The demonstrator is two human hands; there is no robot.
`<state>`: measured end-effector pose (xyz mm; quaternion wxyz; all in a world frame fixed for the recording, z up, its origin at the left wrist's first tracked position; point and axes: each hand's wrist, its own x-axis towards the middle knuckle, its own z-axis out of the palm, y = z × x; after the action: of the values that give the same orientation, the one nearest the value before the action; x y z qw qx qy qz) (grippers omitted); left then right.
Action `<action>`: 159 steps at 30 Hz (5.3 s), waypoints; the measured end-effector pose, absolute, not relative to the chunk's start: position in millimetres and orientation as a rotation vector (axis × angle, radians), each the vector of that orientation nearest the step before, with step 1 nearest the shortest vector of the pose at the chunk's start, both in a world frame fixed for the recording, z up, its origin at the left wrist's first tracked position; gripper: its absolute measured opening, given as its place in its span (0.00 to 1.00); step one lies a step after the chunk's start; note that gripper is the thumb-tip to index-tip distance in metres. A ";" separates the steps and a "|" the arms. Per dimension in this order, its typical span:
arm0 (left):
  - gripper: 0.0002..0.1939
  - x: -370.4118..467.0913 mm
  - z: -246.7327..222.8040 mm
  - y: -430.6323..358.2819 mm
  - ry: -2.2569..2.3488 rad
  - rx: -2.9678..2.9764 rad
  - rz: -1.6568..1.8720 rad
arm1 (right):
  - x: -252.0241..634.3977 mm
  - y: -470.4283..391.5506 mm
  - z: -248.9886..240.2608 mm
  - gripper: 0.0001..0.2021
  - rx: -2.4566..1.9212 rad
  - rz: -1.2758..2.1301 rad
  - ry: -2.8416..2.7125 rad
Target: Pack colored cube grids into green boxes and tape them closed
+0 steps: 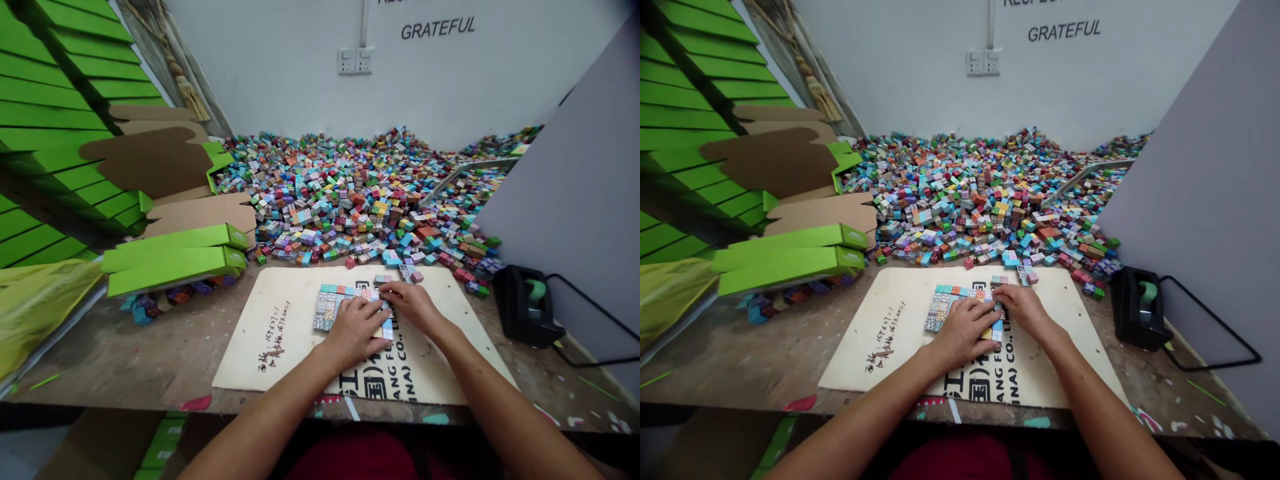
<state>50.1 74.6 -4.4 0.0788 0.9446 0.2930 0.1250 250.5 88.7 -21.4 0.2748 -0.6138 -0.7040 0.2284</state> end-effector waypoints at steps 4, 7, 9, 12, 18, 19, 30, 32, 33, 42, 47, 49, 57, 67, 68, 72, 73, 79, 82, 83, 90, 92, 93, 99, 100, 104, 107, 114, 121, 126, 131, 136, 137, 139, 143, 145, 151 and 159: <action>0.28 49.6 -6.2 75.1 0.856 2.819 0.401 | 256.3 82.6 -23.4 0.13 -1.490 0.779 -1.866; 0.28 49.1 -8.4 75.9 0.860 2.799 0.431 | 262.8 74.8 -22.6 0.17 -1.493 0.822 -1.776; 0.29 48.7 -9.7 76.4 0.857 2.782 0.458 | 263.8 69.8 -20.4 0.21 -1.519 0.951 -1.702; 0.29 48.2 -11.0 76.9 0.843 2.758 0.492 | 259.4 64.8 -17.5 0.24 -1.490 1.204 -1.569; 0.29 48.0 -12.4 77.0 0.826 2.747 0.508 | 260.8 59.3 -16.9 0.24 -1.380 1.381 -1.343; 0.29 48.0 -12.8 77.0 0.825 2.746 0.512 | 262.9 57.2 -16.7 0.25 -1.380 1.391 -1.345; 0.25 48.4 -9.0 76.5 0.836 2.736 0.511 | 250.7 40.1 -9.6 0.35 -1.509 1.366 -1.688; 0.26 49.3 -4.1 77.5 0.841 2.762 0.458 | 261.2 43.4 -6.0 0.31 -1.497 1.298 -1.693; 0.27 50.5 -1.6 78.6 0.837 2.782 0.430 | 269.0 46.9 -4.9 0.27 -1.524 1.190 -1.705; 0.42 64.2 -8.8 94.6 0.895 2.772 0.289 | 303.0 101.8 -20.6 0.17 -1.920 0.282 -1.772; 0.41 56.8 -11.4 93.1 0.888 2.761 0.322 | 292.5 84.0 -21.6 0.14 -1.901 0.341 -1.818; 0.41 55.1 -10.8 93.0 0.881 2.758 0.330 | 289.7 70.1 -20.3 0.16 -1.810 0.441 -1.828; 0.44 56.6 -12.4 94.2 0.894 2.762 0.329 | 261.5 65.5 -23.8 0.16 -1.742 0.631 -1.754; 0.45 56.9 -13.2 92.9 0.899 2.763 0.347 | 250.0 83.4 -19.3 0.18 -1.580 0.528 -1.966; 0.45 56.9 -13.0 92.4 0.906 2.765 0.342 | 251.5 82.2 -19.9 0.18 -1.551 0.532 -1.954; 0.45 56.6 -10.7 89.2 0.912 2.794 0.309 | 262.9 78.1 -30.5 0.16 -1.455 0.797 -1.780; 0.45 56.6 -10.2 88.7 0.913 2.802 0.296 | 266.1 77.7 -34.2 0.17 -1.426 0.904 -1.700; 0.44 56.4 -10.2 89.0 0.923 2.790 0.301 | 271.2 65.7 -30.5 0.19 -1.405 0.984 -1.415; 0.43 56.3 -11.1 90.4 0.912 2.773 0.317 | 263.8 50.6 -18.3 0.15 -1.502 0.724 -1.545; 0.43 56.4 -11.2 90.8 0.911 2.768 0.318 | 261.0 46.3 -16.4 0.13 -1.513 0.668 -1.603; 0.44 56.8 -11.2 91.1 0.910 2.759 0.322 | 258.0 57.3 -34.0 0.15 -1.496 0.877 -1.390; 0.44 56.7 -11.5 90.8 0.916 2.761 0.328 | 259.9 62.8 -36.0 0.13 -1.502 0.825 -1.370; 0.43 56.6 -11.8 90.7 0.918 2.761 0.330 | 260.3 62.8 -35.4 0.11 -1.528 0.750 -1.428; 0.43 56.8 -12.8 91.4 0.900 2.748 0.330 | 260.4 43.3 -25.3 0.10 -1.564 0.558 -1.885; 0.43 56.9 -12.7 91.7 0.896 2.746 0.326 | 261.6 43.8 -24.5 0.11 -1.570 0.581 -1.851; 0.43 57.5 -11.4 92.7 0.899 2.735 0.301 | 267.1 58.1 -24.1 0.17 -1.526 0.840 -1.761; 0.43 57.8 -10.4 92.6 0.907 2.733 0.301 | 266.0 59.9 -20.8 0.14 -1.518 0.975 -1.764; 0.41 58.0 -10.6 91.5 0.902 2.764 0.306 | 261.1 27.4 4.6 0.06 -1.448 0.994 -1.915; 0.41 58.8 -11.3 92.1 0.911 2.779 0.289 | 270.3 46.7 9.2 0.14 -1.492 1.148 -1.950; 0.42 58.4 -13.5 92.8 0.914 2.773 0.296 | 263.7 48.9 3.9 0.11 -1.491 0.916 -2.076; 0.42 57.3 -13.9 93.5 0.891 2.773 0.314 | 257.8 32.2 9.1 0.12 -1.500 1.087 -1.997; 0.44 56.5 -14.2 94.8 0.883 2.770 0.318 | 248.9 21.7 14.3 0.18 -1.562 0.958 -2.109; 0.44 56.4 -14.3 94.8 0.882 2.774 0.313 | 249.5 22.9 15.2 0.18 -1.558 0.946 -2.136; 0.44 56.2 -14.4 94.6 0.885 2.782 0.303 | 255.9 30.5 16.5 0.16 -1.520 0.957 -2.169; 0.44 55.8 -13.8 94.2 0.890 2.792 0.270 | 285.1 64.8 11.2 0.15 -1.724 0.682 -1.966; 0.44 55.7 -13.6 94.3 0.897 2.793 0.254 | 298.6 83.7 3.8 0.18 -1.914 0.449 -1.879; 0.44 55.4 -13.7 93.6 0.904 2.788 0.282 | 303.5 93.9 -12.2 0.21 -2.006 0.379 -1.961; 0.44 56.3 -12.5 93.0 0.903 2.765 0.299 | 275.1 56.5 -10.8 0.20 -1.685 0.710 -2.135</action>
<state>56.3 93.0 -12.5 0.1088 0.9400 0.3071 0.1017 275.1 56.5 -10.8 0.1645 -0.5914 -0.7491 0.2491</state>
